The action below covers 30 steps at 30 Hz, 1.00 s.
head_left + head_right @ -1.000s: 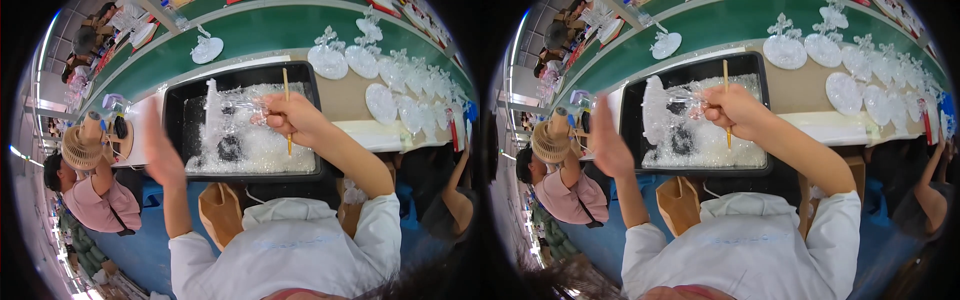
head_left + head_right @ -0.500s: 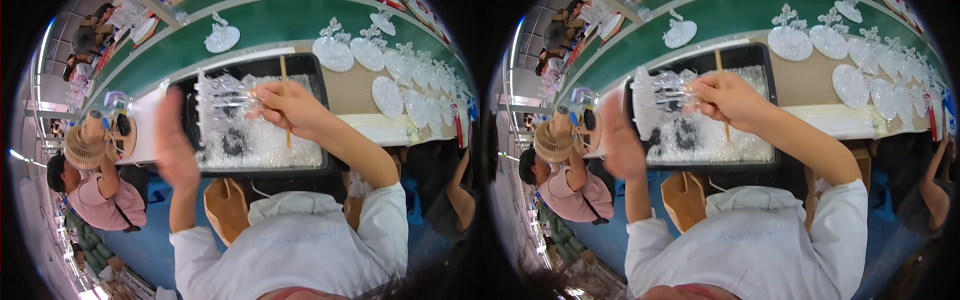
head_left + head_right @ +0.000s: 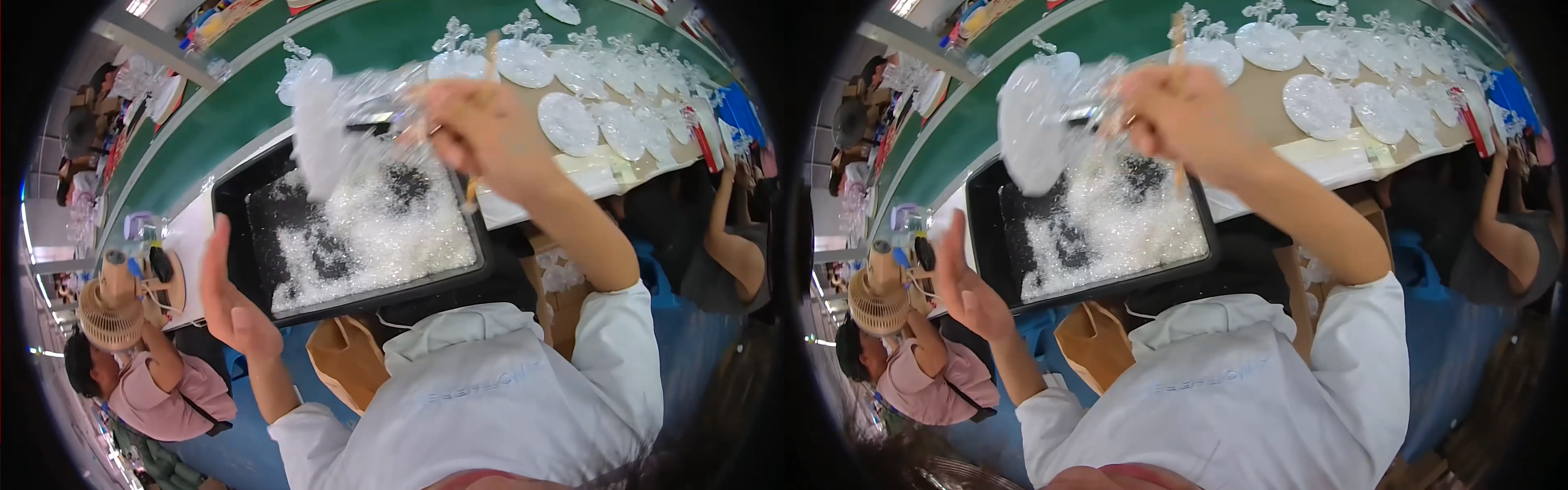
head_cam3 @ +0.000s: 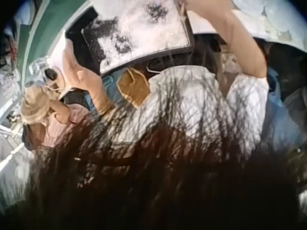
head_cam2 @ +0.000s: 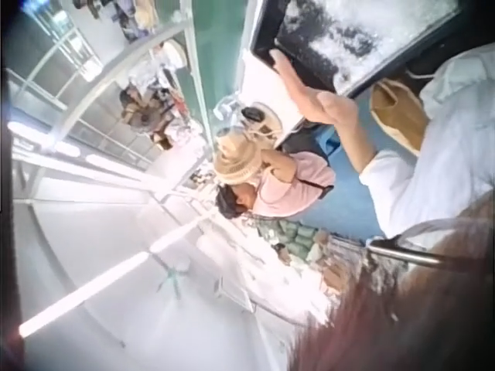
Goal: Applying adhesive and decorative crystal-like pieces to a light fixture base.
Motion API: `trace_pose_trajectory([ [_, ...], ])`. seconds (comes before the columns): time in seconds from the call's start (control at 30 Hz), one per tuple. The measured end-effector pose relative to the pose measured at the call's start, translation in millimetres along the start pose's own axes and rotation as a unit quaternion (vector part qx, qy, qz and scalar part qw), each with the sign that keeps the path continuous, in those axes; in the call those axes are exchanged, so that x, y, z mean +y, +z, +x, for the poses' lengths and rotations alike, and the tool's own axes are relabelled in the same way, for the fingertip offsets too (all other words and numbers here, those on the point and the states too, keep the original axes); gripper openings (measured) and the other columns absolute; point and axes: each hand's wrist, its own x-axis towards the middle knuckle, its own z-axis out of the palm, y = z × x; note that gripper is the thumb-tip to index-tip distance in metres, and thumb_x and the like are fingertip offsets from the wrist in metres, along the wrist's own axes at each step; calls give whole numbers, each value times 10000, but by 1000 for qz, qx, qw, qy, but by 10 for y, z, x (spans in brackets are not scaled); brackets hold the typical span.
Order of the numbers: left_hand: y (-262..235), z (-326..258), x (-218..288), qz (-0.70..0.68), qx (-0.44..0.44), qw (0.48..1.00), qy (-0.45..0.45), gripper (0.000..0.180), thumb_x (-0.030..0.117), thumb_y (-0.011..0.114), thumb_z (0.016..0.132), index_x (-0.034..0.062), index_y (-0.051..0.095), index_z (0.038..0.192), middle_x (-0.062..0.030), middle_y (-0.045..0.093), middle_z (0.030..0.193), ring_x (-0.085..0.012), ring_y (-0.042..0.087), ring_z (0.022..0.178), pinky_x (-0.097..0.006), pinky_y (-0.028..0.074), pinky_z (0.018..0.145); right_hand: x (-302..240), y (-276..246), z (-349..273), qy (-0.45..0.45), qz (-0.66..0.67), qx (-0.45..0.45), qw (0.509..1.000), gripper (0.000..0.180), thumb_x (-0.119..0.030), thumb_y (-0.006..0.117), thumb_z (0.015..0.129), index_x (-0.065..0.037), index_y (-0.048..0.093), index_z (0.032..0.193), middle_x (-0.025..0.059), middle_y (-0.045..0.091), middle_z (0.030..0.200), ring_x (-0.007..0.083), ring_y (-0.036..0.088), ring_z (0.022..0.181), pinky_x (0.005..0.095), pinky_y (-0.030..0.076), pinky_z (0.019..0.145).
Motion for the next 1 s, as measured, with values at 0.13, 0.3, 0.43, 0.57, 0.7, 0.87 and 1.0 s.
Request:
trace_pose_trajectory([
  [0.13,-49,69,0,-17,-112,993,13,394,152,493,935,-97,577,1227,-301,570,1304,-407,538,1262,-461,368,1097,-354,-428,-158,-104,-109,145,978,269,-219,570,982,10,698,1044,35,626,624,31,488,458,177,303,408],
  [0.3,286,791,-74,120,-260,958,4,306,41,562,856,1,630,1152,-171,641,1264,-329,614,1183,-379,444,1024,-345,-894,-190,-86,-363,234,898,294,-221,608,925,45,709,850,64,642,608,78,552,454,225,388,423],
  [0.43,741,1453,-687,173,-241,950,98,305,44,610,825,8,635,1126,-186,664,1161,-374,626,1089,-405,485,955,-123,-899,-74,11,-500,193,844,314,-177,610,874,90,664,717,117,602,509,183,633,450,291,498,483],
  [0.57,1362,2086,-1724,227,-268,934,64,462,180,632,823,29,570,1255,-241,605,1237,-395,567,1176,-435,454,995,66,-823,33,41,-520,214,826,330,-170,597,870,86,640,667,155,614,524,234,657,471,379,564,574],
  [0.7,1906,2372,-2485,286,-270,918,-42,691,253,696,774,7,464,1377,-327,504,1346,-437,489,1268,-445,395,1071,261,-834,190,-32,-614,306,727,432,-265,649,886,68,608,614,185,617,539,277,662,512,383,552,588],
  [0.87,2369,2455,-2765,171,-244,949,-100,733,295,709,753,4,463,1379,-330,474,1367,-415,470,1291,-417,398,1065,97,-632,-19,-42,-630,379,676,471,-328,650,915,47,610,631,206,593,565,299,646,551,407,494,566],
  [1.0,2241,2608,-2853,66,-342,935,-62,569,135,611,785,38,498,1334,-198,558,1310,-317,518,1249,-388,420,1032,-128,-455,-581,10,-562,281,778,371,-226,604,934,60,637,699,205,573,587,328,604,540,381,457,553],
])
